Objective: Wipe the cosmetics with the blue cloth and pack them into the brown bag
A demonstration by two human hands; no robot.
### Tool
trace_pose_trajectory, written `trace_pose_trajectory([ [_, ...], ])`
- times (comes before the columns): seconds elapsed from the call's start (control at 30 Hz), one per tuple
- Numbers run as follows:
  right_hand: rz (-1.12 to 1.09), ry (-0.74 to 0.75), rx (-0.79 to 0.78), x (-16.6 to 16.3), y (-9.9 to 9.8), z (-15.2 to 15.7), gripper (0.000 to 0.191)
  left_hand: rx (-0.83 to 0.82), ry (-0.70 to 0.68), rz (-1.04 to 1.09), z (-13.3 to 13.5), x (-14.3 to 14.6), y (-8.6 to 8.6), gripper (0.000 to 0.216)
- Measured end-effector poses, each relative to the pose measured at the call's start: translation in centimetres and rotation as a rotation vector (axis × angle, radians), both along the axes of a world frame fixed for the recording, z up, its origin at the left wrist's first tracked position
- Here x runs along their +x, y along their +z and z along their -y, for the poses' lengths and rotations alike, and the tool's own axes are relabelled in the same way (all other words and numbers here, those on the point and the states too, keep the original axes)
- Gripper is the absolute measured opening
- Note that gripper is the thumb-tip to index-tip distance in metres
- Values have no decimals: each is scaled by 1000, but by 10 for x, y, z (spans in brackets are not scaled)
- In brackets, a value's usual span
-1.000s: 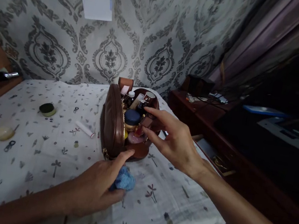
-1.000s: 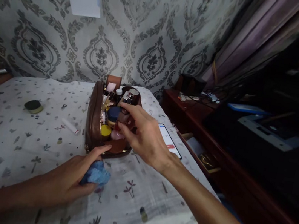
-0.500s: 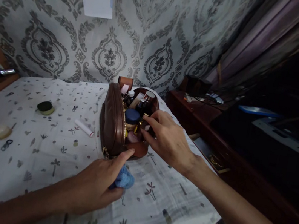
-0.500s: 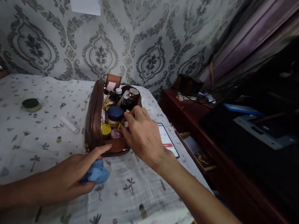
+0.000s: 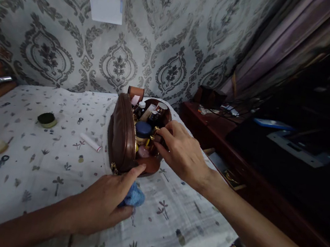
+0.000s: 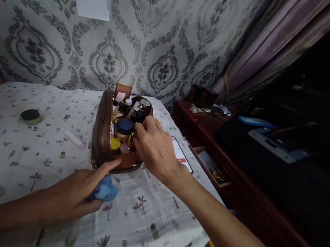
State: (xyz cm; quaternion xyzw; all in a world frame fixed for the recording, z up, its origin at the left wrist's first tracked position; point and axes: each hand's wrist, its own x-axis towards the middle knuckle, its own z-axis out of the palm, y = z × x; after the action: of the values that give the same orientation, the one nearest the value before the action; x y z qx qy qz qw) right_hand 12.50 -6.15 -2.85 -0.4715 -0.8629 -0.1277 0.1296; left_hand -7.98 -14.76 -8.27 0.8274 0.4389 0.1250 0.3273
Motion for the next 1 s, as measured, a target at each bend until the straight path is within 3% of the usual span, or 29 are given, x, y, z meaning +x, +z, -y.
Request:
trace_pose_trajectory([
  [0.57, -17, -6, -9, 3, 0, -2, 16, -18, 2, -11, 1, -2, 3, 81],
  [0.8, 15, -37, -118, -2, 8, -2, 17, 64, -13, 4, 0, -3, 0, 81],
  [1.0, -164, 5, -145, -2, 1, -7, 17, 28, -5, -31, 0, -3, 1, 81],
])
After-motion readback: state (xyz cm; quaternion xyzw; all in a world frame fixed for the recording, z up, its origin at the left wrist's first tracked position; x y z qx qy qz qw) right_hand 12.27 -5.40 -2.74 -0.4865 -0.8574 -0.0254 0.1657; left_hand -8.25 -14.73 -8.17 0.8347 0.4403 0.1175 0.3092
